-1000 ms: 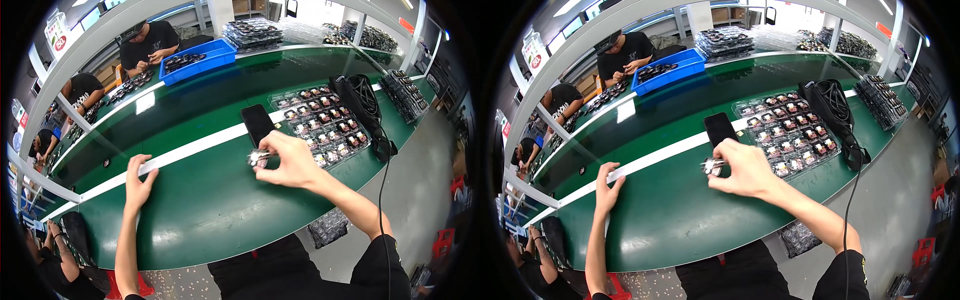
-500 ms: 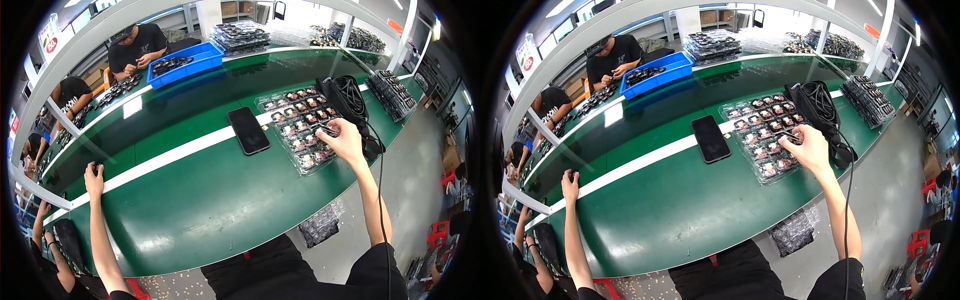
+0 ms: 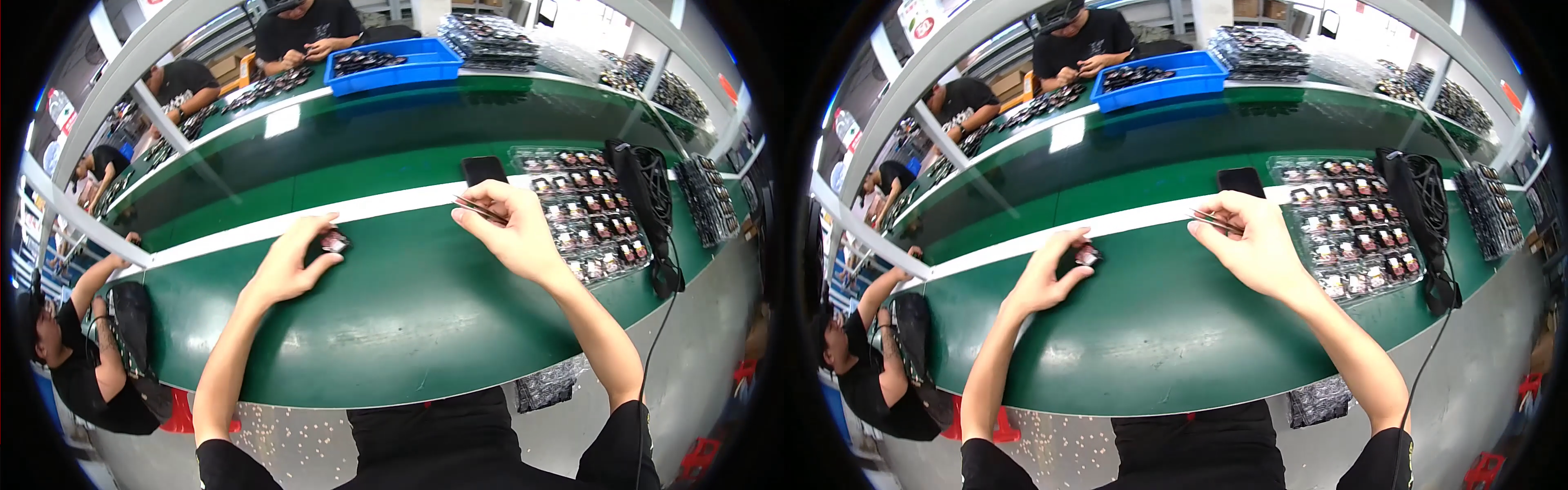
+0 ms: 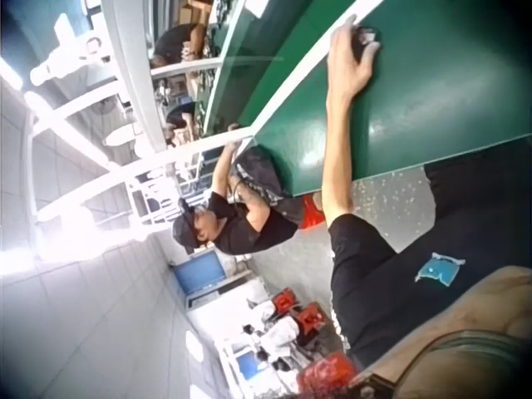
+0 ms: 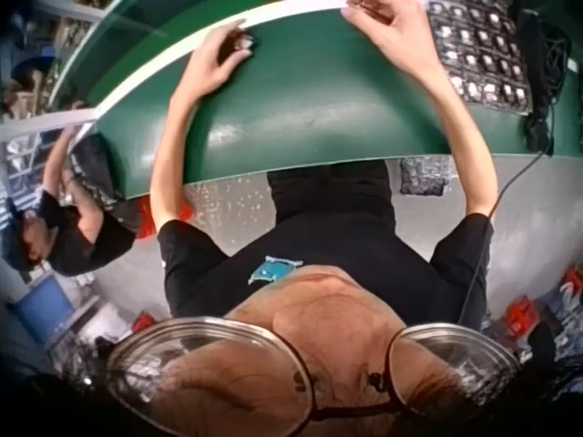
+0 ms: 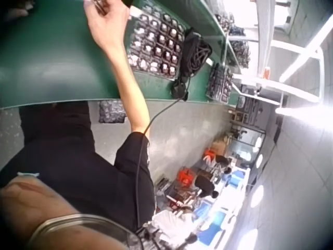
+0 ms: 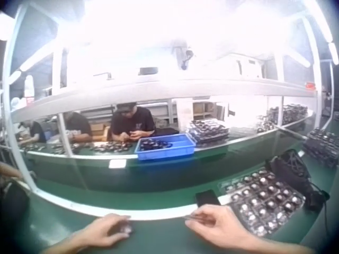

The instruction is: Assemble internal components into a small electronic device casing using a specialized tool.

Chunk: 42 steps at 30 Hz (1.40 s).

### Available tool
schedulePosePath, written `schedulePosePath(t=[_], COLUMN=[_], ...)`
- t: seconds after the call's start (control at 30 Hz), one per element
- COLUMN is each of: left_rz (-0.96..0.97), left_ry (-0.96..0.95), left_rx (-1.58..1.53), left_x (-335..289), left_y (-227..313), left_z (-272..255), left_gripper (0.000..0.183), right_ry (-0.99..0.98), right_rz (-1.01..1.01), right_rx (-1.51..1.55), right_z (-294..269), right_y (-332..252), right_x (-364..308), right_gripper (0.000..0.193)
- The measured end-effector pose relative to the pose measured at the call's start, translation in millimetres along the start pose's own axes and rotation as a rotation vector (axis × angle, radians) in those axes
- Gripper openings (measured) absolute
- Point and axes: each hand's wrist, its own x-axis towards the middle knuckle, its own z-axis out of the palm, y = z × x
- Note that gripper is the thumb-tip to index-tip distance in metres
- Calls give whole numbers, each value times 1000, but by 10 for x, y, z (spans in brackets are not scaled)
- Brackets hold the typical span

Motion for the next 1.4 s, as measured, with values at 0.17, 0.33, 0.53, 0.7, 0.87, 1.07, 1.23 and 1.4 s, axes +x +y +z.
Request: schedulePosePath(t=[0.17, 0.33, 0.53, 0.7, 0.87, 1.07, 1.23, 1.4], left_rz=[-43, 14, -14, -47, -13, -46, 18, -18], left_ry=[-194, -5, 17, 21, 9, -39, -39, -50], left_rx=[15, -42, 101, 137, 104, -77, -79, -107], left_x=[-35, -157, -161, -161, -199, -178, -168, -159], left_y=[415, 334, 323, 322, 221, 397, 354, 337], left_z=[97, 151, 205, 208, 228, 280, 312, 302], left_gripper=[78, 85, 89, 77, 54, 53, 49, 47], right_ry=[-174, -207, -160, -167, -162, -162, -224, -259], right_rz=[79, 28, 60, 61, 56, 79, 18, -25], right_rx=[61, -140, -122, -120, -99, 21, -62, -103], right_z=[683, 844, 840, 836, 845, 850, 833, 854], right_y=[203, 162, 218, 217, 202, 233, 147, 142], right_x=[-61, -185, -202, -192, -202, -292, -267, -278], right_gripper=[18, 18, 18, 18, 15, 16, 10, 8])
